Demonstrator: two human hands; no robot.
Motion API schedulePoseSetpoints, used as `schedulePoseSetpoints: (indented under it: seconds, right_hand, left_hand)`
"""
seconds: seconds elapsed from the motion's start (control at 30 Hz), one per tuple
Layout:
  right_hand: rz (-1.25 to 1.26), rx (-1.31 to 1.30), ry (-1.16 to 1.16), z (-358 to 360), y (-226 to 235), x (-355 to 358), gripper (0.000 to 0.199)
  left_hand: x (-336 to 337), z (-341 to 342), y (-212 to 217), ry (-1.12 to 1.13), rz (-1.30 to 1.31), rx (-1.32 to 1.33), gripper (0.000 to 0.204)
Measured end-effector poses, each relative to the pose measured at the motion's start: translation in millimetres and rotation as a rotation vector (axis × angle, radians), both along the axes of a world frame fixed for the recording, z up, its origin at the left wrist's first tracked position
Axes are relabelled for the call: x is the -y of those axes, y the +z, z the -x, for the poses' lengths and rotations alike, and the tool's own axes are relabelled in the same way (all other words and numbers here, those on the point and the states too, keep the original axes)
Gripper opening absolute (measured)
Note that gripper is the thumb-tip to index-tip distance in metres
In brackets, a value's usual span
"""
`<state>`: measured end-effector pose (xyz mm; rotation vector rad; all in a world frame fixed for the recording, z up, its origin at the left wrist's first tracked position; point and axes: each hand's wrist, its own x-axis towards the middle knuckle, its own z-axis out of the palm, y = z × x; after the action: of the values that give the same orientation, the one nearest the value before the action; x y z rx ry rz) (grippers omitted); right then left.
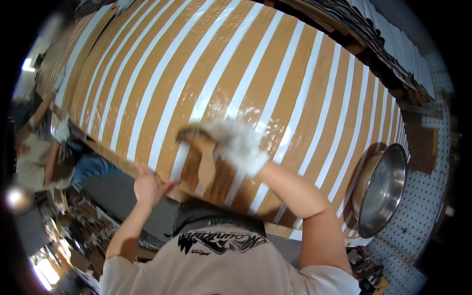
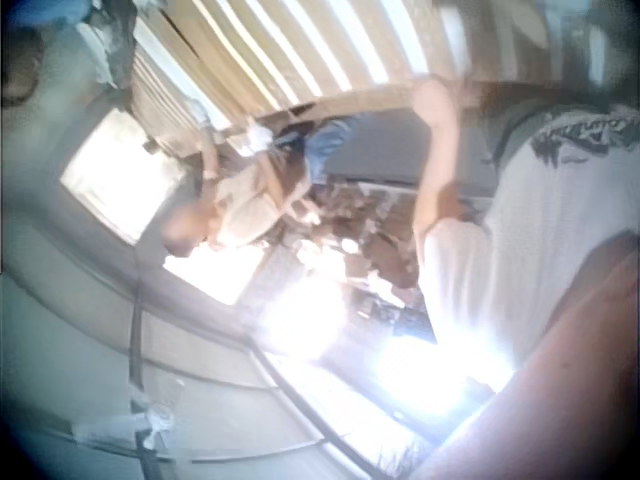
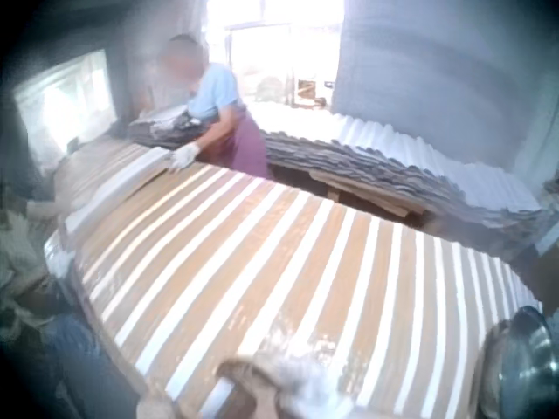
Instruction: The person repeatedly dips a brush into a metal bowl of liquid and applies it to the surface of a large striped object. They work systematically along the surface, ensuring even coverage while another person works nearby.
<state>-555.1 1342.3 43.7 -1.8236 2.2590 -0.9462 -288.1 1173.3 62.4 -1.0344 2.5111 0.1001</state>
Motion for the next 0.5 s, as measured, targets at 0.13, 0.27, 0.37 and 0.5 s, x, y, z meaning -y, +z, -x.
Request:
schedulePoseSetpoints:
  seconds: [0.13, 0.27, 0.37, 0.5]
  right_hand:
    - [-0.276, 0.121, 0.162, -76.3, 25.4, -35.7, 0.040]
    - [-0.668, -0.426, -0.253, -10.5, 51.9, -47.3, 0.027]
    - [-0.371, 0.138, -0.551, -13.6, 24.8, -64.2, 0.036]
    - [-0.234, 0.242, -0.221, -130.1, 5.0, -79.2, 0.043]
  left_hand:
    - [2.4, -10.7, -10.0, 0.046, -0.026, -0.050, 0.121]
    - [-1.4, -28.8, -18.1, 0.061, -0.016, -0.197, 0.122]
    - [-4.3, -28.7, -17.3, 0.085, -0.066, -0.260, 0.129]
    - [-1.9, -42.3, -11.6, 0.052, -0.142, -0.297, 0.131]
